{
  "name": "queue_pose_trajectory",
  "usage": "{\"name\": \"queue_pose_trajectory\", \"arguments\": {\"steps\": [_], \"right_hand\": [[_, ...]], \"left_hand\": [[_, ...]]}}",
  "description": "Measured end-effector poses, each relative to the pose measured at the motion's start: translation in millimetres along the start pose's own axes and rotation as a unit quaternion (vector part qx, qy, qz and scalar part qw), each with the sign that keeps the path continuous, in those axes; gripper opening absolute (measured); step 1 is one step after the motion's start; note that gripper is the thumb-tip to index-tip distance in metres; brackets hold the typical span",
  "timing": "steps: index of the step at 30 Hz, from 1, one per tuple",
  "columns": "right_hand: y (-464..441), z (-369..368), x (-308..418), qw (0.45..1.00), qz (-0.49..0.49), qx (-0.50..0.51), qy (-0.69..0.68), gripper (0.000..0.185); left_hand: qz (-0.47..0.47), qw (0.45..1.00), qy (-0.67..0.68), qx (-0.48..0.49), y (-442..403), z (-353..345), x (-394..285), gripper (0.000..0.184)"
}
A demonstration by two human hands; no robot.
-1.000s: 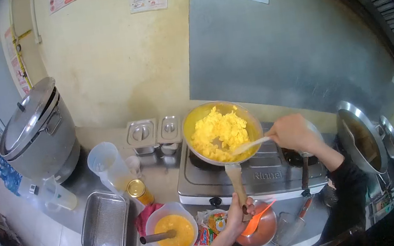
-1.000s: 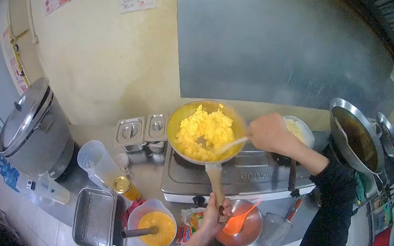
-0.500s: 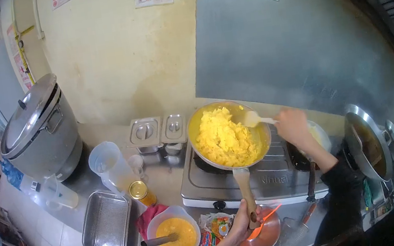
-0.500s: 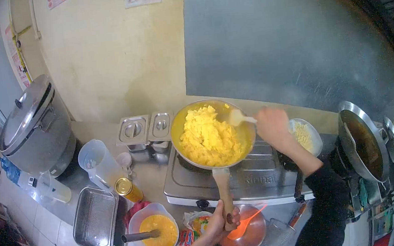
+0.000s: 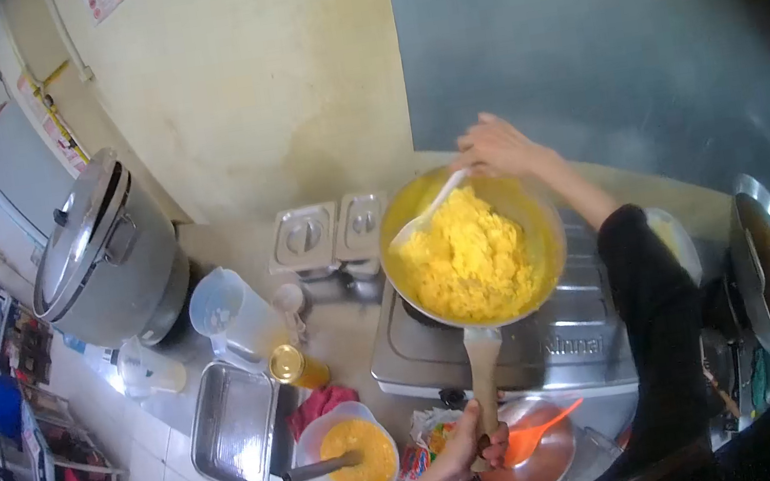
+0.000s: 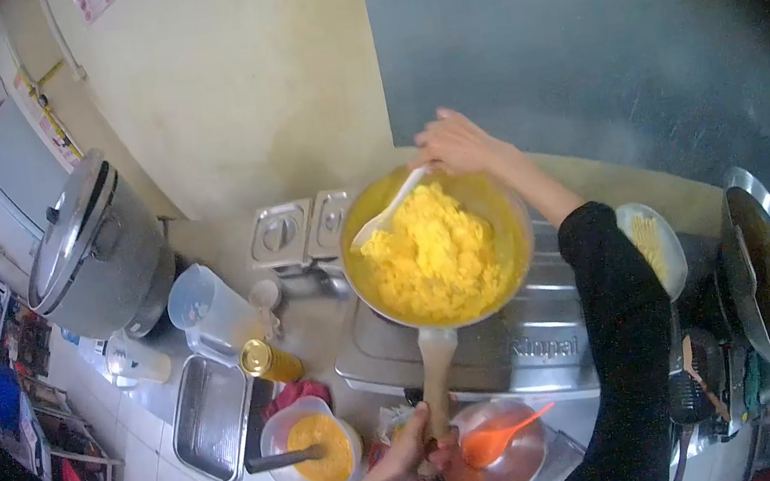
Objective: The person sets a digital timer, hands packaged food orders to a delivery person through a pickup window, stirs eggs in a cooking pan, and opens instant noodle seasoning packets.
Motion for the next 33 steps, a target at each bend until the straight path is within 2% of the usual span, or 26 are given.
{"name": "queue_pose_trajectory", "arguments": {"steps": [2, 3, 5, 6, 8, 9, 11, 12, 14, 15, 17, 19, 21, 24, 27, 29, 31, 32, 33], "right_hand": [[26.5, 23.9, 21.1, 0.981, 0.166, -0.098, 0.015, 0.021], [44.3, 31.5, 23.6, 0.982, 0.165, -0.092, 0.009, 0.021], [90.3, 46.6, 29.0, 0.941, 0.249, -0.222, 0.060, 0.017], [109.9, 49.8, 26.7, 0.942, 0.251, -0.216, 0.063, 0.017], [139.9, 61.5, 16.0, 0.963, 0.136, -0.213, 0.088, 0.013], [152.6, 69.9, 18.4, 0.962, 0.136, -0.214, 0.097, 0.013], [166.7, 83.3, 21.1, 0.993, -0.033, -0.049, 0.097, 0.011], [169.3, 100.8, 25.9, 0.993, -0.035, -0.051, 0.101, 0.011], [171.2, 126.5, 33.9, 0.973, -0.104, 0.157, 0.136, 0.015], [170.2, 126.0, 39.8, 0.972, -0.101, 0.156, 0.142, 0.015], [173.6, 106.0, 55.9, 0.971, -0.074, 0.218, 0.064, 0.015], [169.8, 69.8, 96.2, 0.968, -0.092, 0.195, 0.129, 0.017], [155.0, 53.0, 135.8, 0.986, -0.117, 0.115, 0.018, 0.016], [111.1, 18.9, 150.4, 0.980, -0.184, 0.072, 0.000, 0.017], [75.6, 6.1, 134.3, 0.964, -0.257, 0.063, 0.018, 0.016], [75.5, -11.6, 85.9, 0.986, -0.165, -0.002, 0.018, 0.018], [60.6, -27.0, 37.9, 0.961, -0.213, 0.175, 0.027, 0.020], [67.5, -7.7, 42.3, 0.963, -0.212, 0.165, 0.033, 0.020], [88.3, 26.7, 53.0, 0.959, -0.272, 0.083, 0.009, 0.021]], "left_hand": [[-0.001, 0.998, -0.006, -0.059, -4.6, 0.1, 1.8, 0.047], [0.010, 0.997, 0.006, -0.071, -4.0, -1.2, -4.2, 0.046], [0.005, 0.994, 0.025, -0.103, 1.0, -6.5, -13.7, 0.045], [-0.006, 0.997, 0.048, -0.068, -0.4, 4.6, -9.8, 0.045], [-0.022, 0.997, 0.051, -0.056, -1.1, 8.8, -4.7, 0.045], [-0.038, 0.997, 0.052, -0.053, -0.6, 9.4, -4.0, 0.045], [-0.051, 0.996, 0.051, -0.045, -1.5, 7.1, 0.5, 0.043], [-0.048, 0.996, 0.070, -0.035, -1.9, 6.0, 0.5, 0.043], [-0.039, 0.994, 0.100, -0.030, -0.9, 6.4, 3.4, 0.041], [-0.042, 0.993, 0.104, -0.026, -1.3, 8.0, 4.6, 0.041], [-0.040, 0.993, 0.111, -0.013, -4.0, 11.9, 6.8, 0.040], [-0.053, 0.991, 0.121, 0.008, -5.9, 11.3, 7.1, 0.037], [-0.058, 0.995, 0.071, -0.034, -4.5, 8.2, 7.4, 0.040], [-0.090, 0.994, 0.060, -0.026, -8.1, 10.9, 11.6, 0.040], [-0.109, 0.992, 0.056, -0.036, -5.2, 8.4, 15.5, 0.040], [-0.134, 0.987, 0.082, -0.031, -8.8, 9.9, 17.6, 0.041], [-0.139, 0.986, 0.091, -0.020, -4.4, 9.6, 15.9, 0.042], [-0.141, 0.986, 0.083, -0.023, -3.1, 11.2, 15.2, 0.042], [-0.143, 0.986, 0.078, -0.027, -5.1, 10.5, 13.9, 0.042]]}}
Point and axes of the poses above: each hand's wrist, its own y-axis away from the middle knuckle, its own z-axis out of the back of the hand, x = y × z, the point moved 2 cm from there along -y, towards the middle knuckle, and after that the axes turned 15 degrees about -z, right-handed, at the moved point
